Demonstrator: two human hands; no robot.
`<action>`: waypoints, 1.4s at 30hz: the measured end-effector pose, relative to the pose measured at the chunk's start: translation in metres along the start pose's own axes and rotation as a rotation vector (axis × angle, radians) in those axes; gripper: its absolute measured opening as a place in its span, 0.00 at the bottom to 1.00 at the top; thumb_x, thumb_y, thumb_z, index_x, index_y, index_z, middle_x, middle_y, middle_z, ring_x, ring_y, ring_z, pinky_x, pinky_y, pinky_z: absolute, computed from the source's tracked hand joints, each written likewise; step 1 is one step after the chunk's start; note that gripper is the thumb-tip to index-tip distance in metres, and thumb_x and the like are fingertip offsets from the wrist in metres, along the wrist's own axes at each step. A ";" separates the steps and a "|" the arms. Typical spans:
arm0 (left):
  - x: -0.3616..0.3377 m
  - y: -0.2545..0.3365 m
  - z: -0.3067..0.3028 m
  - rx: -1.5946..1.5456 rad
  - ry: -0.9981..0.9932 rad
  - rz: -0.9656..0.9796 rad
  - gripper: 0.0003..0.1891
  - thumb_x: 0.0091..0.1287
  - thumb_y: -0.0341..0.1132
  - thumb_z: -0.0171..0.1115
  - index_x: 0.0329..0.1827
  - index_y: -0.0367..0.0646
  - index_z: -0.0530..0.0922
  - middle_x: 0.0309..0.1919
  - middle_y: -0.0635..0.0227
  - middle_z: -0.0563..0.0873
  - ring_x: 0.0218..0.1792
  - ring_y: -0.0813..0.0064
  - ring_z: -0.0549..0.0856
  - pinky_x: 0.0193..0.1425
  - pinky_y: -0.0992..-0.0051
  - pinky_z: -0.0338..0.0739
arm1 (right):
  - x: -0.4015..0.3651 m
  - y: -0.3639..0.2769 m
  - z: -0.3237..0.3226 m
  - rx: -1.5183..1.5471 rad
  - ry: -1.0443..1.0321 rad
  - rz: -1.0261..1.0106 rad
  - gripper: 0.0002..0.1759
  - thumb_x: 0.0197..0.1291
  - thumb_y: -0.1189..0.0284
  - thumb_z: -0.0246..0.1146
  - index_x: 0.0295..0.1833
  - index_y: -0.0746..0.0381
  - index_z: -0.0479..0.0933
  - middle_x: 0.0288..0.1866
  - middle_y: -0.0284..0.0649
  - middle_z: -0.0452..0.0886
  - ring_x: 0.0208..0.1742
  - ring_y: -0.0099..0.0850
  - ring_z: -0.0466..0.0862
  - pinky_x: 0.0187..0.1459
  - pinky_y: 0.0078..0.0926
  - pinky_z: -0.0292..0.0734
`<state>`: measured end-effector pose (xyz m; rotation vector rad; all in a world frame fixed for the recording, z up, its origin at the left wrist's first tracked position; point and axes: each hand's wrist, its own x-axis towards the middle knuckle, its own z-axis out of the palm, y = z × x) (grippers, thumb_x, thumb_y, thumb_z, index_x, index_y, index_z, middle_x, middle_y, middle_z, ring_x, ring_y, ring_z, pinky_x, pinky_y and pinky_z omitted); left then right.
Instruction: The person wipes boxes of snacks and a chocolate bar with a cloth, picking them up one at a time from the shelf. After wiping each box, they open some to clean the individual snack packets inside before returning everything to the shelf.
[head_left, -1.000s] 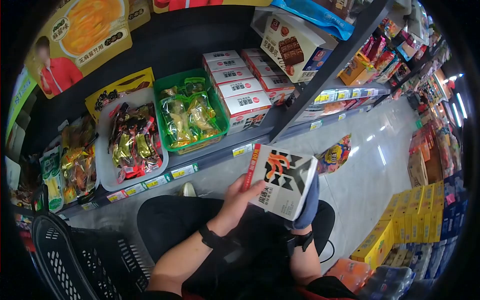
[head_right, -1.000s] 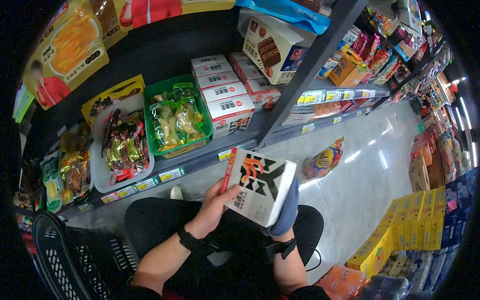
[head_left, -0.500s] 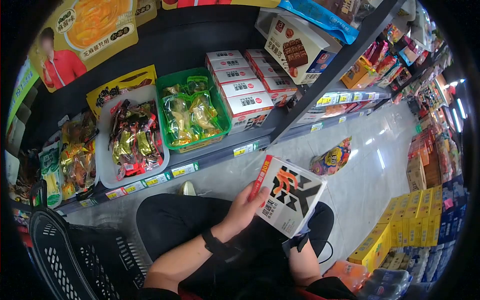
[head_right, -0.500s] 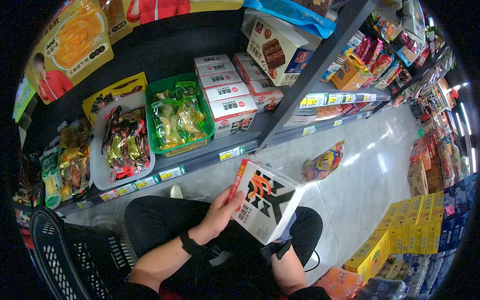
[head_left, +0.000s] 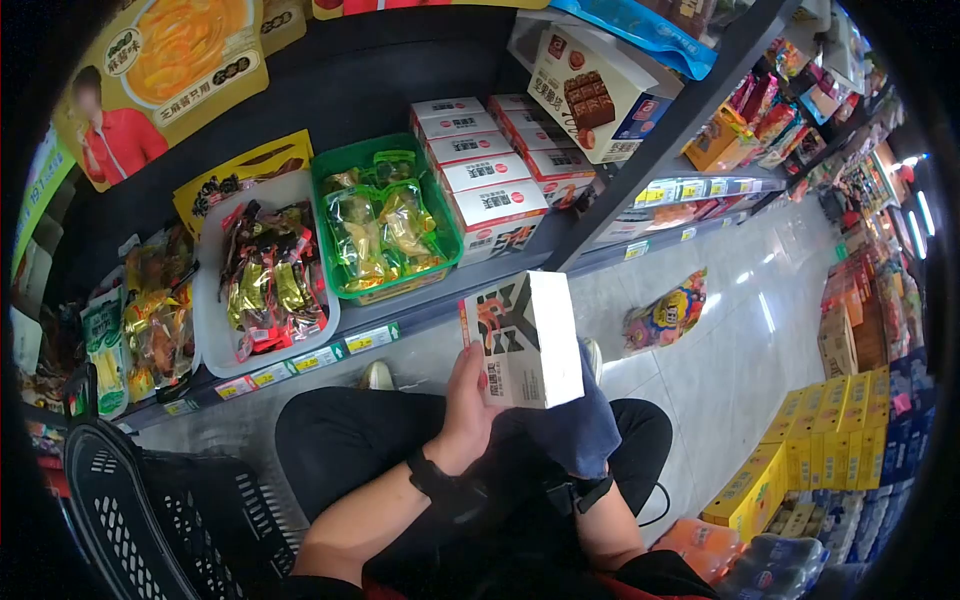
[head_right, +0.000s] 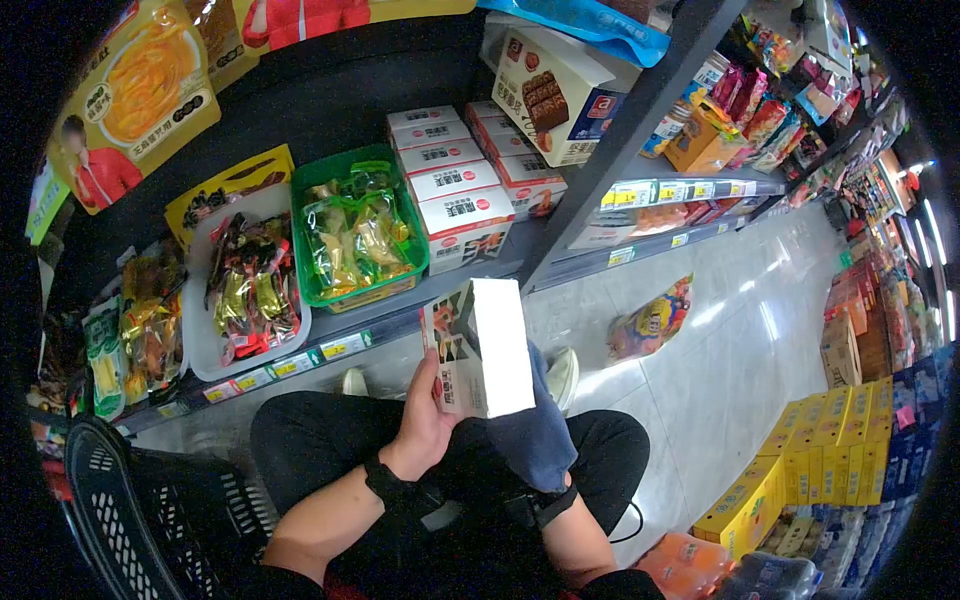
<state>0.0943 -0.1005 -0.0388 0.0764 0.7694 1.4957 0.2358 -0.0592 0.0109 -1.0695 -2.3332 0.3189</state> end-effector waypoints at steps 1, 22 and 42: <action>0.000 0.001 0.000 0.029 0.017 0.003 0.22 0.82 0.49 0.45 0.68 0.44 0.67 0.56 0.62 0.83 0.55 0.69 0.87 0.57 0.61 0.84 | 0.011 -0.008 -0.007 0.027 0.008 -0.032 0.34 0.65 0.66 0.68 0.72 0.67 0.66 0.63 0.49 0.77 0.61 0.43 0.80 0.60 0.33 0.77; -0.016 0.053 0.018 0.854 -0.357 0.308 0.43 0.61 0.39 0.78 0.79 0.43 0.67 0.42 0.72 0.86 0.39 0.85 0.81 0.48 0.80 0.76 | -0.025 0.058 0.005 1.442 0.461 0.588 0.33 0.79 0.50 0.46 0.81 0.56 0.57 0.70 0.47 0.75 0.66 0.40 0.80 0.67 0.39 0.77; -0.026 0.087 0.008 1.464 -0.280 0.597 0.39 0.50 0.38 0.80 0.68 0.46 0.72 0.54 0.59 0.86 0.53 0.55 0.85 0.60 0.62 0.80 | -0.040 0.048 0.015 1.078 -0.050 0.806 0.36 0.82 0.48 0.39 0.69 0.70 0.71 0.64 0.44 0.80 0.64 0.32 0.79 0.66 0.31 0.71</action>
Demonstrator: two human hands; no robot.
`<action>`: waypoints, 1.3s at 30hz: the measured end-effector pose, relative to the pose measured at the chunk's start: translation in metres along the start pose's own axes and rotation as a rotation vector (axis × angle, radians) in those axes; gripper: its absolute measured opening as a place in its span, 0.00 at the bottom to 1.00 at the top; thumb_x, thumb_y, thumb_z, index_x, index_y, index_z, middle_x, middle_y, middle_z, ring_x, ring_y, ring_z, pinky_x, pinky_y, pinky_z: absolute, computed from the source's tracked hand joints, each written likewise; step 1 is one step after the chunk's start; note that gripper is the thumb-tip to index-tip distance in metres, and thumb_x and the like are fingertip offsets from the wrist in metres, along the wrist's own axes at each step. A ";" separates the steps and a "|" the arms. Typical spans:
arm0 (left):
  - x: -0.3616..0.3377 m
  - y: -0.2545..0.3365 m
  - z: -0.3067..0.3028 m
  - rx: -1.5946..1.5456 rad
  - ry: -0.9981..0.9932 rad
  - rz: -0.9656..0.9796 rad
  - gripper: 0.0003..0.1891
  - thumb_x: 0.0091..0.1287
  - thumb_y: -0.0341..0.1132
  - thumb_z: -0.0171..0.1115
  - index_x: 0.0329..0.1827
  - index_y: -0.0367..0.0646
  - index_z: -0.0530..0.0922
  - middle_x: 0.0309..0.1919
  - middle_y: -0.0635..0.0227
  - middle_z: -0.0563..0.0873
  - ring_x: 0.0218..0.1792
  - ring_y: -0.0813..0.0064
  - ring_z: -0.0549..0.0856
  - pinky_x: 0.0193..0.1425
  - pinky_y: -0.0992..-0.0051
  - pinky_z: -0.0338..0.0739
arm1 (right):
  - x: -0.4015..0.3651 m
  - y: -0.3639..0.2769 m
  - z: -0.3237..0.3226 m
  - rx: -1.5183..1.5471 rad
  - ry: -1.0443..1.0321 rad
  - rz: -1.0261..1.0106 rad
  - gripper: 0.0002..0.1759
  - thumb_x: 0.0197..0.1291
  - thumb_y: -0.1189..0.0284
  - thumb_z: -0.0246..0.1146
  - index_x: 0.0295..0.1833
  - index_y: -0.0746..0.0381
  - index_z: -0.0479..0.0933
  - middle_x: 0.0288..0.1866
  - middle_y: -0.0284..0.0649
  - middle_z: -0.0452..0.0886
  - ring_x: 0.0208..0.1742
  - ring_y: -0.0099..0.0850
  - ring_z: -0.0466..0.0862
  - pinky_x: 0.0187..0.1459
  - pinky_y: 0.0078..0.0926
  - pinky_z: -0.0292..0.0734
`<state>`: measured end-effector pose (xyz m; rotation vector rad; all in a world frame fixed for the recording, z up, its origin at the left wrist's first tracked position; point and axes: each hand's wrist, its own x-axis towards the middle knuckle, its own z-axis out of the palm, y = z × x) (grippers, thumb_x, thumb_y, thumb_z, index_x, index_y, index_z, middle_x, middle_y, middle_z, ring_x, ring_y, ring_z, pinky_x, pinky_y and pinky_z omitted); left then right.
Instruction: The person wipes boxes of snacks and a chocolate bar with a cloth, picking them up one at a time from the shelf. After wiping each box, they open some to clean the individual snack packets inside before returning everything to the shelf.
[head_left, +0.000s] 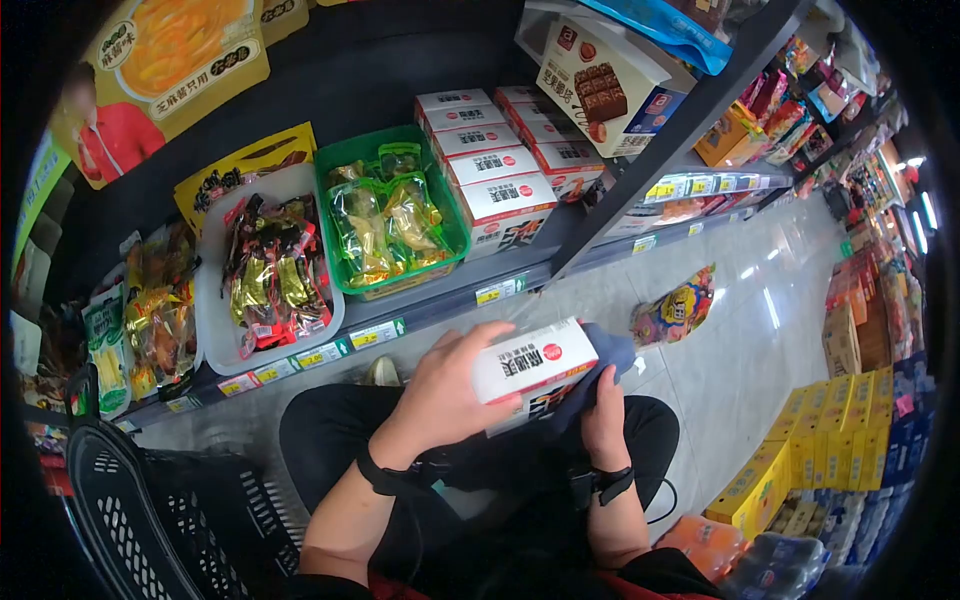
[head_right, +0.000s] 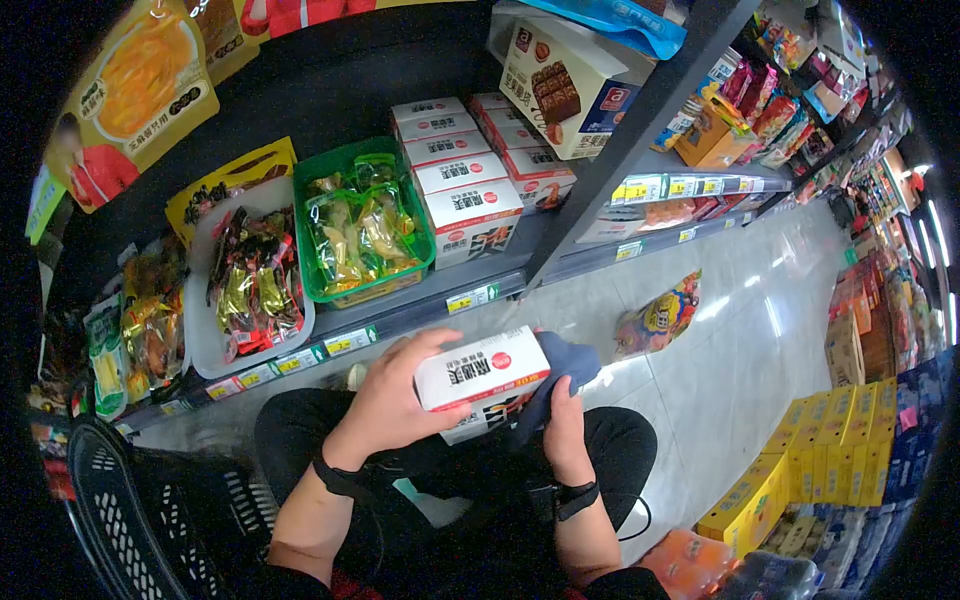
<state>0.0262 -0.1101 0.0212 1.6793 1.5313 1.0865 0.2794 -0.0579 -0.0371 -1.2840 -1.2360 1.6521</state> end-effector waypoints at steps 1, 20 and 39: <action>0.000 0.001 0.003 0.029 -0.006 0.013 0.39 0.50 0.38 0.80 0.68 0.46 0.72 0.53 0.59 0.86 0.52 0.55 0.84 0.59 0.61 0.79 | 0.001 -0.002 0.005 0.031 0.031 -0.049 0.35 0.82 0.49 0.39 0.70 0.71 0.70 0.66 0.45 0.78 0.66 0.33 0.77 0.67 0.32 0.70; -0.002 0.000 0.053 0.140 0.239 0.238 0.44 0.49 0.21 0.70 0.75 0.48 0.70 0.45 0.67 0.85 0.42 0.62 0.80 0.53 0.66 0.76 | -0.009 -0.001 0.040 -0.502 -0.336 -0.564 0.34 0.80 0.53 0.41 0.75 0.71 0.65 0.79 0.61 0.61 0.81 0.58 0.58 0.79 0.47 0.48; -0.009 0.005 0.043 -0.325 0.356 0.091 0.37 0.45 0.28 0.85 0.62 0.38 0.79 0.56 0.58 0.86 0.52 0.69 0.84 0.61 0.68 0.79 | 0.017 -0.001 0.018 0.368 0.063 -0.004 0.37 0.81 0.46 0.39 0.72 0.66 0.69 0.65 0.45 0.80 0.63 0.38 0.81 0.67 0.34 0.72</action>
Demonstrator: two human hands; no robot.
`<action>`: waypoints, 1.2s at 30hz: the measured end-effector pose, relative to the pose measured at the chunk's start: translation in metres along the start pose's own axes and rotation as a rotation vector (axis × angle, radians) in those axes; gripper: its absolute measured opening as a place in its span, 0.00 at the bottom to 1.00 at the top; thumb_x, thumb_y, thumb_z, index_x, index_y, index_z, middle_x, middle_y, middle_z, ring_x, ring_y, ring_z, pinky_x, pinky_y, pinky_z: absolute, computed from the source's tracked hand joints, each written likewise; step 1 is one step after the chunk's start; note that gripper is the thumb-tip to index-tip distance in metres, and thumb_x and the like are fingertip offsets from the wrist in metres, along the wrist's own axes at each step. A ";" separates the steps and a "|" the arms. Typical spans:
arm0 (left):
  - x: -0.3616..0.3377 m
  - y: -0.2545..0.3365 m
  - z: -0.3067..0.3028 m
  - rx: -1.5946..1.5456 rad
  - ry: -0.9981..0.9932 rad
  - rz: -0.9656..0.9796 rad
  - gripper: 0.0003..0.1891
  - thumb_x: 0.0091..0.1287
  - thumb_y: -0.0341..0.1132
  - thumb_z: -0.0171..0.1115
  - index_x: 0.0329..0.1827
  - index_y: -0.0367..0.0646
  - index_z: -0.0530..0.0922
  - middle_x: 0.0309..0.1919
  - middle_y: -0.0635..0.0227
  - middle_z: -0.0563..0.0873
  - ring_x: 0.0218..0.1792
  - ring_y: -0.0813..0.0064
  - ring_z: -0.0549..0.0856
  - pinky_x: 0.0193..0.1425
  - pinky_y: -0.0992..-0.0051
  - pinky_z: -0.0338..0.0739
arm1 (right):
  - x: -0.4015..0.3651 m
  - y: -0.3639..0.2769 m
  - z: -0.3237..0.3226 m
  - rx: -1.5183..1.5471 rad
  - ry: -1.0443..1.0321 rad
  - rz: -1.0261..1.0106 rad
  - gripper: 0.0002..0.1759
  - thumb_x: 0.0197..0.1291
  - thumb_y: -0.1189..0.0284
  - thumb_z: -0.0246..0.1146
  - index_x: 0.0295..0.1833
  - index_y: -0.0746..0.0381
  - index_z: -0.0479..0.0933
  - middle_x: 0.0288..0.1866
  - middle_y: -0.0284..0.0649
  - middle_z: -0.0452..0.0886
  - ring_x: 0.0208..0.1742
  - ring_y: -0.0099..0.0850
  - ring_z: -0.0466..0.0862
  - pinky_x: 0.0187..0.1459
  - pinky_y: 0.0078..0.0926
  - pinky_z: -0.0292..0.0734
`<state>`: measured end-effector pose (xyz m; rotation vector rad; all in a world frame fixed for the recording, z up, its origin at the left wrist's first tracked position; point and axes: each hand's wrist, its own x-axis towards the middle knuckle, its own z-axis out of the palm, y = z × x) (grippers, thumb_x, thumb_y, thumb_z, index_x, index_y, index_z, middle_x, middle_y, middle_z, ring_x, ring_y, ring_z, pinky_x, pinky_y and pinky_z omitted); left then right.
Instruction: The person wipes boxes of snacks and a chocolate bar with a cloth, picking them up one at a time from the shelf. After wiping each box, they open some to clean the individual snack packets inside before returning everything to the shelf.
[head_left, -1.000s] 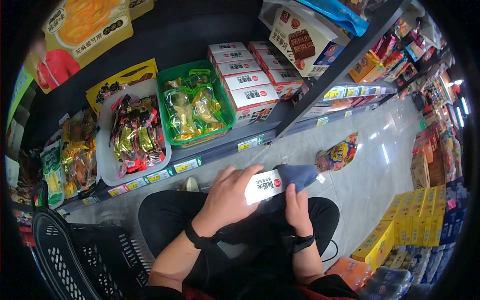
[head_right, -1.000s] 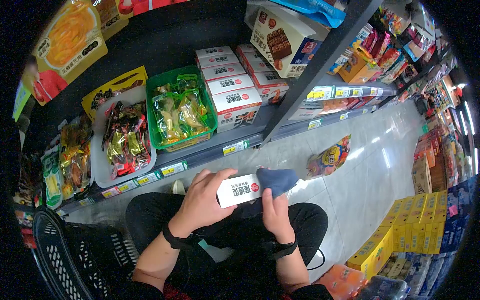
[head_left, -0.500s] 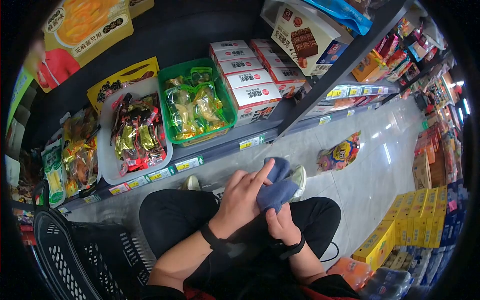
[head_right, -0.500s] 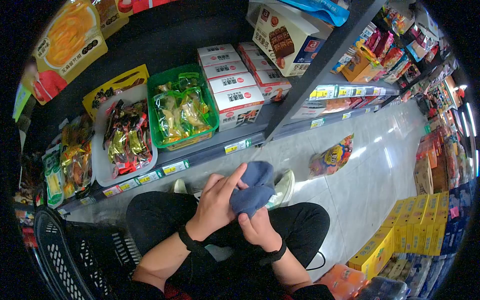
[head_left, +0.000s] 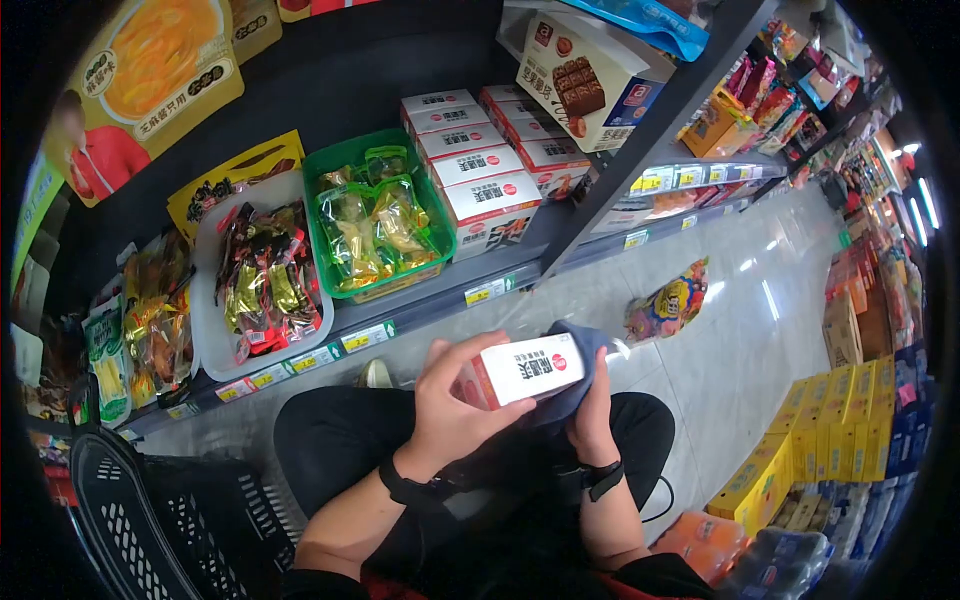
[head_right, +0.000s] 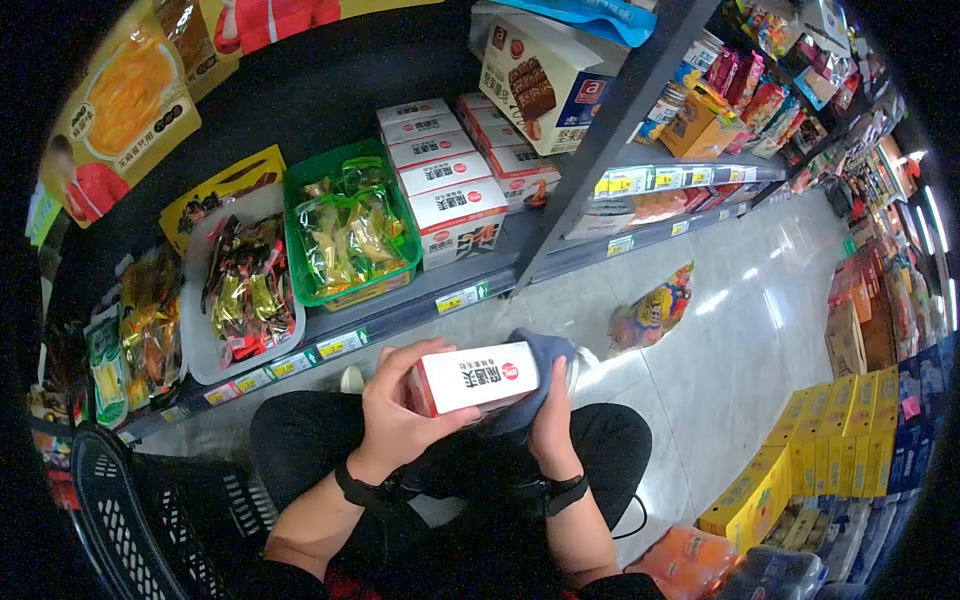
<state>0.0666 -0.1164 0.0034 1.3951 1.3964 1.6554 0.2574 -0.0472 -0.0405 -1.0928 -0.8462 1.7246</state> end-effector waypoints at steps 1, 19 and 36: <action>-0.004 -0.007 0.001 -0.083 0.018 -0.049 0.36 0.46 0.27 0.85 0.62 0.37 0.79 0.58 0.56 0.85 0.54 0.69 0.84 0.62 0.68 0.79 | -0.004 -0.004 0.005 0.081 -0.016 0.057 0.37 0.80 0.45 0.39 0.72 0.66 0.69 0.65 0.46 0.80 0.64 0.37 0.81 0.67 0.34 0.72; 0.001 -0.008 0.005 -0.490 0.038 -0.310 0.26 0.57 0.28 0.79 0.55 0.42 0.72 0.49 0.63 0.82 0.52 0.74 0.83 0.56 0.72 0.79 | 0.000 0.002 0.001 0.511 0.022 0.055 0.31 0.81 0.51 0.39 0.74 0.61 0.67 0.73 0.46 0.74 0.72 0.41 0.75 0.74 0.45 0.68; -0.005 -0.003 0.001 -0.253 -0.006 -0.153 0.30 0.54 0.34 0.81 0.56 0.37 0.74 0.52 0.60 0.86 0.51 0.74 0.85 0.57 0.73 0.77 | -0.003 0.020 -0.007 0.082 0.016 -0.126 0.30 0.80 0.52 0.45 0.73 0.64 0.67 0.70 0.43 0.76 0.69 0.37 0.77 0.72 0.38 0.67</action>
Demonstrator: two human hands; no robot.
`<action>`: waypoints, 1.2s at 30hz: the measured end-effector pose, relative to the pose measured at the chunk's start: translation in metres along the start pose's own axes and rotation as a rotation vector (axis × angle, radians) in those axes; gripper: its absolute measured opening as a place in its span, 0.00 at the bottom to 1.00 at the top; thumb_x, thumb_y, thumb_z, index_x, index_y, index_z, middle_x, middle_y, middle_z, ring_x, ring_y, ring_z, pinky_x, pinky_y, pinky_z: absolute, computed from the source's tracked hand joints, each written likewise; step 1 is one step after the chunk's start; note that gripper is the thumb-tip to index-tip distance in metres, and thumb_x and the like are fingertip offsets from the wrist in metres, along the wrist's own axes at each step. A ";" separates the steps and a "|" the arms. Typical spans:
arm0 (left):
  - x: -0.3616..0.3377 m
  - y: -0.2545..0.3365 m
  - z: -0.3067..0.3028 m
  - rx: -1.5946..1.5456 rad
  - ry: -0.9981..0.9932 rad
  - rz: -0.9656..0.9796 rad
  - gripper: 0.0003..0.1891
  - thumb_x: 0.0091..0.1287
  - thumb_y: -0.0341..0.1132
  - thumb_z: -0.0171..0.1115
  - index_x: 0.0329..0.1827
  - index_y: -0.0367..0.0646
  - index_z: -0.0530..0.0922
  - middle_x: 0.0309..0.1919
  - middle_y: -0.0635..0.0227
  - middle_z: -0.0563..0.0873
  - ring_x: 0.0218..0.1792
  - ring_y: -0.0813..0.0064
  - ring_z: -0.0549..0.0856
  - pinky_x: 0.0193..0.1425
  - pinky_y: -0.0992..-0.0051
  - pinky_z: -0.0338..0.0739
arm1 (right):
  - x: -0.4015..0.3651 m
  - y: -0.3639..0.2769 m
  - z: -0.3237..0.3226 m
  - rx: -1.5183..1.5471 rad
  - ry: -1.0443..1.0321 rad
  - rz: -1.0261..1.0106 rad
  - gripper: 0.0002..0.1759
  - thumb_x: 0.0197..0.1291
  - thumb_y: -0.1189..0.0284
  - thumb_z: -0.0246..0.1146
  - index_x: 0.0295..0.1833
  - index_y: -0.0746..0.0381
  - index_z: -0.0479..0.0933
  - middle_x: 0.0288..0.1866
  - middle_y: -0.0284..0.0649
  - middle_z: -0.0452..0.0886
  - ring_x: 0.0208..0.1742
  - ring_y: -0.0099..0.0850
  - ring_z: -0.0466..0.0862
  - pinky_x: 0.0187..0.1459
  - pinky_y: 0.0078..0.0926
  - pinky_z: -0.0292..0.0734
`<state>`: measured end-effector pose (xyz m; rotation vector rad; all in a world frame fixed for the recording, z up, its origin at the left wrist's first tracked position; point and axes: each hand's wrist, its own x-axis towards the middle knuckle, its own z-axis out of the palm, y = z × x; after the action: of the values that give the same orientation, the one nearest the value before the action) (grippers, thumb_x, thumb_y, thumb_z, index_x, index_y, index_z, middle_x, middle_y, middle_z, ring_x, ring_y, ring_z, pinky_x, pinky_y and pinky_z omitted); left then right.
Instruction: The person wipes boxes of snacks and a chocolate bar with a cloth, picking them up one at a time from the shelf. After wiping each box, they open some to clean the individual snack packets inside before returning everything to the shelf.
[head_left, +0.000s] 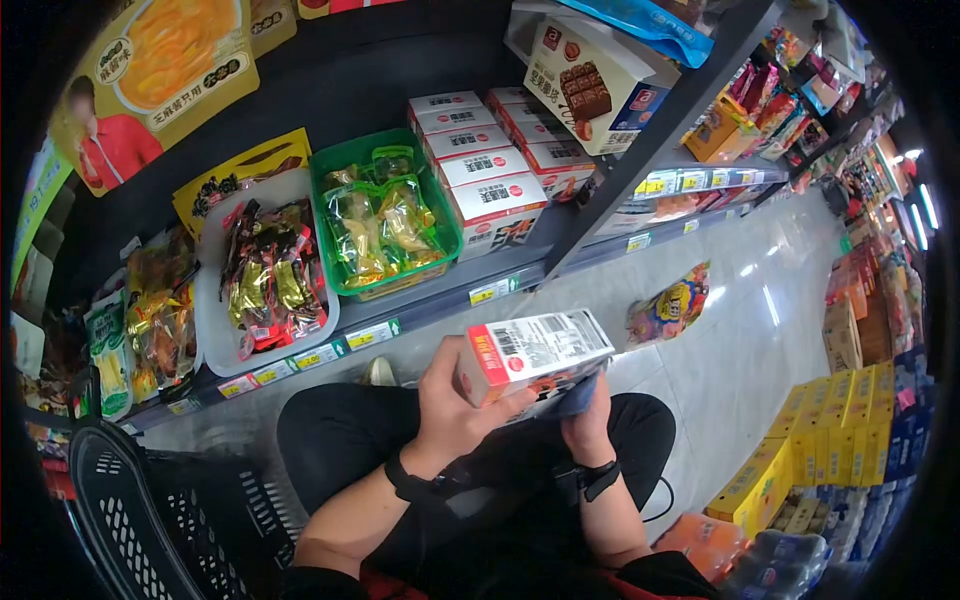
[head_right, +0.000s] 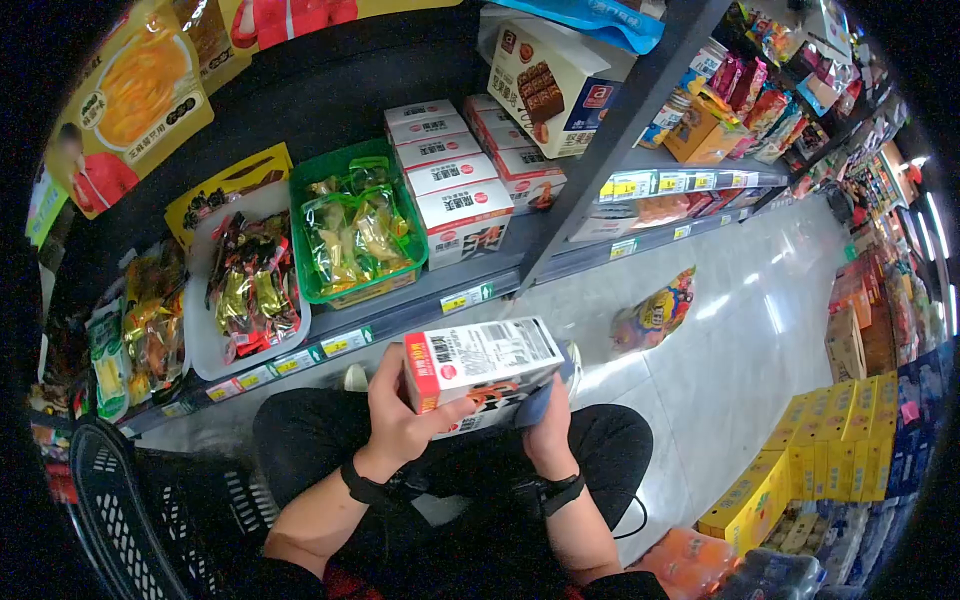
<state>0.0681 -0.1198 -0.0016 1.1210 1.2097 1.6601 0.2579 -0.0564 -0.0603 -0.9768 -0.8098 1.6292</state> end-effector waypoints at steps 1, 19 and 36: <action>-0.001 -0.003 -0.001 -0.070 0.000 -0.016 0.30 0.56 0.31 0.79 0.60 0.37 0.72 0.55 0.61 0.84 0.55 0.73 0.84 0.61 0.72 0.76 | -0.001 0.005 0.000 0.007 0.026 0.036 0.30 0.80 0.52 0.45 0.73 0.63 0.68 0.69 0.42 0.77 0.68 0.37 0.78 0.72 0.38 0.67; -0.020 -0.017 0.020 -0.404 0.114 -0.032 0.37 0.62 0.24 0.75 0.68 0.35 0.58 0.62 0.52 0.78 0.62 0.67 0.82 0.67 0.66 0.77 | -0.041 0.023 0.028 0.332 -0.345 0.598 0.31 0.79 0.51 0.47 0.74 0.63 0.65 0.73 0.44 0.73 0.70 0.39 0.75 0.72 0.41 0.70; -0.004 -0.005 0.020 -0.218 -0.005 -0.011 0.35 0.58 0.34 0.82 0.61 0.34 0.67 0.55 0.57 0.84 0.56 0.72 0.85 0.58 0.69 0.80 | 0.000 -0.037 0.015 0.406 0.020 -0.038 0.30 0.81 0.53 0.41 0.74 0.62 0.67 0.73 0.45 0.74 0.72 0.42 0.75 0.74 0.41 0.66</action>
<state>0.0887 -0.1165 -0.0035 0.9808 1.0022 1.7324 0.2602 -0.0482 -0.0211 -0.6831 -0.4534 1.6627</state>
